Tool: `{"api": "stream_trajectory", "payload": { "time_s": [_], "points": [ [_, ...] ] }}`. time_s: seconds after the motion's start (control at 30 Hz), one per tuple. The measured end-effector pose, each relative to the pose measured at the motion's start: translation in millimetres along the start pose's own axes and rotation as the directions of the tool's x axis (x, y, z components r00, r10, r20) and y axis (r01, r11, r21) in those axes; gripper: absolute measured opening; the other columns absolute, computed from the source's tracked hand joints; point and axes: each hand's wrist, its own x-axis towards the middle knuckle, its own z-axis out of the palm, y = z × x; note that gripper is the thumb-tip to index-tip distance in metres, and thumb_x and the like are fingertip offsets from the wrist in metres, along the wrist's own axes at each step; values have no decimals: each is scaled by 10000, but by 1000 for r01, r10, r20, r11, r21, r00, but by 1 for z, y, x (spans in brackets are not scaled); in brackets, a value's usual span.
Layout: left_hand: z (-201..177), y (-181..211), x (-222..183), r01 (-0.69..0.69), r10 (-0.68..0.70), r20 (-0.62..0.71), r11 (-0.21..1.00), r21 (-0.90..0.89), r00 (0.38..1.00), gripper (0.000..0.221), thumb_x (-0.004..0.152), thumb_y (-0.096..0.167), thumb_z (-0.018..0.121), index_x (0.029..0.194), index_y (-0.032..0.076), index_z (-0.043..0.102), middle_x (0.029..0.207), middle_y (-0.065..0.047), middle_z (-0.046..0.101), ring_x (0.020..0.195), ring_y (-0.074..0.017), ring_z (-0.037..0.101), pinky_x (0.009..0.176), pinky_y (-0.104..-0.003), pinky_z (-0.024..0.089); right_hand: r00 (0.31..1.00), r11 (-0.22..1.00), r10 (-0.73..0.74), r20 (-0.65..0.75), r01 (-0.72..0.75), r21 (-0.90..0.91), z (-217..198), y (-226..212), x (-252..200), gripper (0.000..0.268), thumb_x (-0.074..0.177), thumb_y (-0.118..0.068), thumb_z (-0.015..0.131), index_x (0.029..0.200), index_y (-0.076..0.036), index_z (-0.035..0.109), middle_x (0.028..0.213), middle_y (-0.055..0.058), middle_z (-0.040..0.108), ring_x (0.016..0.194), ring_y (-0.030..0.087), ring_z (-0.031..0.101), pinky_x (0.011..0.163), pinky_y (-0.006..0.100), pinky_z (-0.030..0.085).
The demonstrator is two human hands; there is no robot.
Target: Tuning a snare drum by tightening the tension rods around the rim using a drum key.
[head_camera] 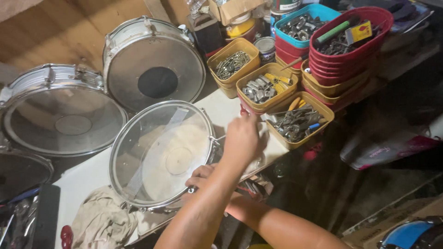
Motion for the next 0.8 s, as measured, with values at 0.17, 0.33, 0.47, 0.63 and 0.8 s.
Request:
{"api": "stream_trajectory", "payload": {
  "time_s": [0.17,0.33,0.47,0.63,0.8],
  "points": [
    [-78,7,-55,-141,160,44,948,-285,986,207,779,280,796,850,154,649,860,-55,634,918,-325,656,869,-471,507,998,998,56,-17,-55,15,2,-2,-26,278,898,-280,659,1121,-113,649,1067,164,655,1101,349,604,1034,516,419],
    [-92,-25,-95,-266,268,-30,928,-259,963,135,811,216,710,842,137,604,843,-66,595,1012,-355,657,894,-466,522,993,994,110,-46,-110,15,-7,2,-44,266,839,-261,705,1066,-122,700,1024,141,693,1049,350,640,997,508,449],
    [-83,-36,-102,-365,355,-88,893,-264,931,101,935,214,586,960,136,647,900,-59,635,1045,-337,673,927,-429,541,986,989,149,-75,-150,-1,-36,-2,-41,257,793,-247,742,1022,-129,740,989,123,722,1007,352,668,968,501,473],
    [-69,-30,-87,-493,484,-92,858,-146,870,198,954,138,545,1093,111,685,891,-106,614,948,-365,650,792,-434,534,976,979,197,-98,-200,-26,-57,12,-56,249,735,-229,787,967,-138,791,945,99,759,955,354,703,930,492,502],
    [-35,-8,-74,-511,504,-171,860,1,847,238,930,160,556,1123,108,685,882,-113,612,843,-348,637,732,-437,530,965,968,242,-100,-247,-37,-81,20,-71,245,688,-215,824,922,-146,831,910,81,789,913,355,731,900,485,526]
  ]
}}
